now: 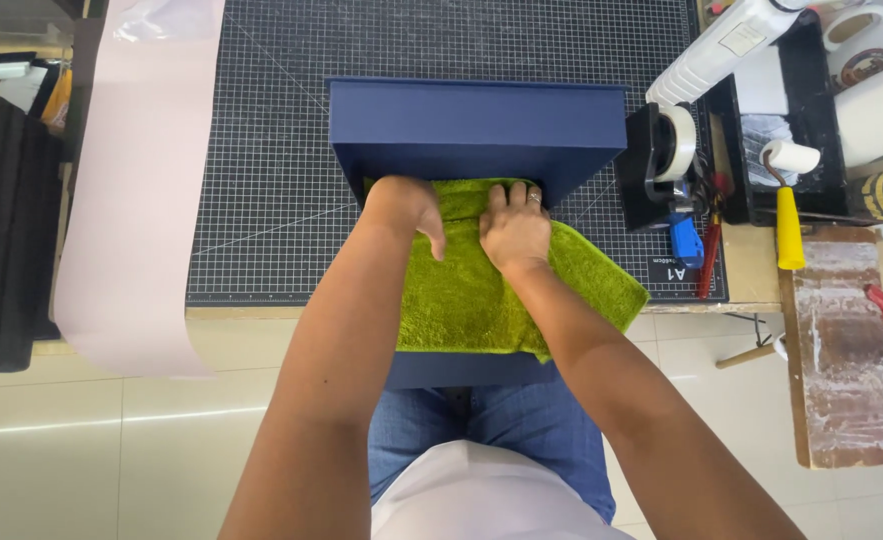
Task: Wiping the interior of a blue box with a green cloth
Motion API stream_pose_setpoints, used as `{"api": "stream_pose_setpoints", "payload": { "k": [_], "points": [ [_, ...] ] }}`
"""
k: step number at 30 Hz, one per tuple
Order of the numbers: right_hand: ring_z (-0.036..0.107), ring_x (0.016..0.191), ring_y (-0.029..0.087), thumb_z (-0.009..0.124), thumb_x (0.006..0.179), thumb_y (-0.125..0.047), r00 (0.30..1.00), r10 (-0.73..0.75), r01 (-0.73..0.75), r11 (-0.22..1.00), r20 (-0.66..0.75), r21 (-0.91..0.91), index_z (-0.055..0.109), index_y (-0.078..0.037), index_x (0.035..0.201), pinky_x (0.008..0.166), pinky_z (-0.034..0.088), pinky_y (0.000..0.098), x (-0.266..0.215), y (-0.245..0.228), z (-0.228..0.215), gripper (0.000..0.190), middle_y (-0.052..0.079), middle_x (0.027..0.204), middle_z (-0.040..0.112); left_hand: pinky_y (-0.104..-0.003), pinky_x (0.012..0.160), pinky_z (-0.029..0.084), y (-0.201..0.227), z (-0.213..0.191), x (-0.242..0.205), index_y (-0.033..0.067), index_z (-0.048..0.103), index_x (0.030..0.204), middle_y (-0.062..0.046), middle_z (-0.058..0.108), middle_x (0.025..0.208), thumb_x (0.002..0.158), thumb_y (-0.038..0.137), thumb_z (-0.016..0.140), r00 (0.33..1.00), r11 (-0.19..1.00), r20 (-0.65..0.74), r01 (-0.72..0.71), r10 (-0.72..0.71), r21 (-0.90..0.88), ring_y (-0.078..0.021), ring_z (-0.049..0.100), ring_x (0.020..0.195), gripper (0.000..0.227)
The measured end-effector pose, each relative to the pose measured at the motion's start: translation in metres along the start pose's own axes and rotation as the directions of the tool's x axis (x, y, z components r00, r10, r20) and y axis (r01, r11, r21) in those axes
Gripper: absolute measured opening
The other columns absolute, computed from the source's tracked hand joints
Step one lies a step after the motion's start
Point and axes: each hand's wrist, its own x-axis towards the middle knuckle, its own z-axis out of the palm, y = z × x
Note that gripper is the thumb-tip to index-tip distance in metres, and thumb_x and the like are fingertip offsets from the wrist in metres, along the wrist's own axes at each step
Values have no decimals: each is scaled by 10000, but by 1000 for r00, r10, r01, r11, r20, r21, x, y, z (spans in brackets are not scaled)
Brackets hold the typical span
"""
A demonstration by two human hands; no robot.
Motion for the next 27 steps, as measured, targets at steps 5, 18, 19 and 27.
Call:
{"api": "stream_pose_setpoints", "payload": {
  "k": [5, 18, 19, 27],
  "points": [
    [621, 1064, 419, 533, 867, -379, 1000, 0, 0, 1000, -8, -10, 636, -148, 1194, 694, 598, 428, 0, 0, 0, 413, 157, 1064, 592, -487, 1093, 508, 0, 0, -3, 68, 631, 1413, -123, 643, 1416, 676, 563, 897, 1000, 997, 16, -22, 21, 70, -321, 578, 1340, 926],
    [596, 1090, 421, 527, 881, -386, 998, -10, 10, 1000, 65, -6, 623, -138, 1242, 707, 606, 442, 0, 1, 3, 447, 166, 1095, 569, -526, 1016, 558, -9, 2, -2, 72, 649, 1387, -142, 666, 1368, 720, 520, 871, 999, 999, 20, -33, 34, -38, -346, 618, 1281, 833],
    [596, 1090, 421, 527, 881, -386, 998, -14, 15, 1000, 66, -7, 623, -138, 1242, 707, 606, 442, 1, 1, 3, 447, 166, 1095, 569, -526, 1016, 558, -9, 2, -5, 72, 649, 1387, -142, 666, 1368, 720, 520, 871, 999, 999, 19, -33, 34, -42, -346, 618, 1281, 833],
    [602, 1085, 402, 506, 912, -387, 996, -7, 10, 999, 93, -36, 624, -140, 1216, 713, 613, 418, 2, -1, -4, 409, 139, 1065, 560, -538, 1019, 562, -11, 0, 0, 78, 613, 1428, -119, 625, 1430, 749, 475, 861, 995, 996, 48, -82, 83, -25, -342, 603, 1301, 824]
  ]
}}
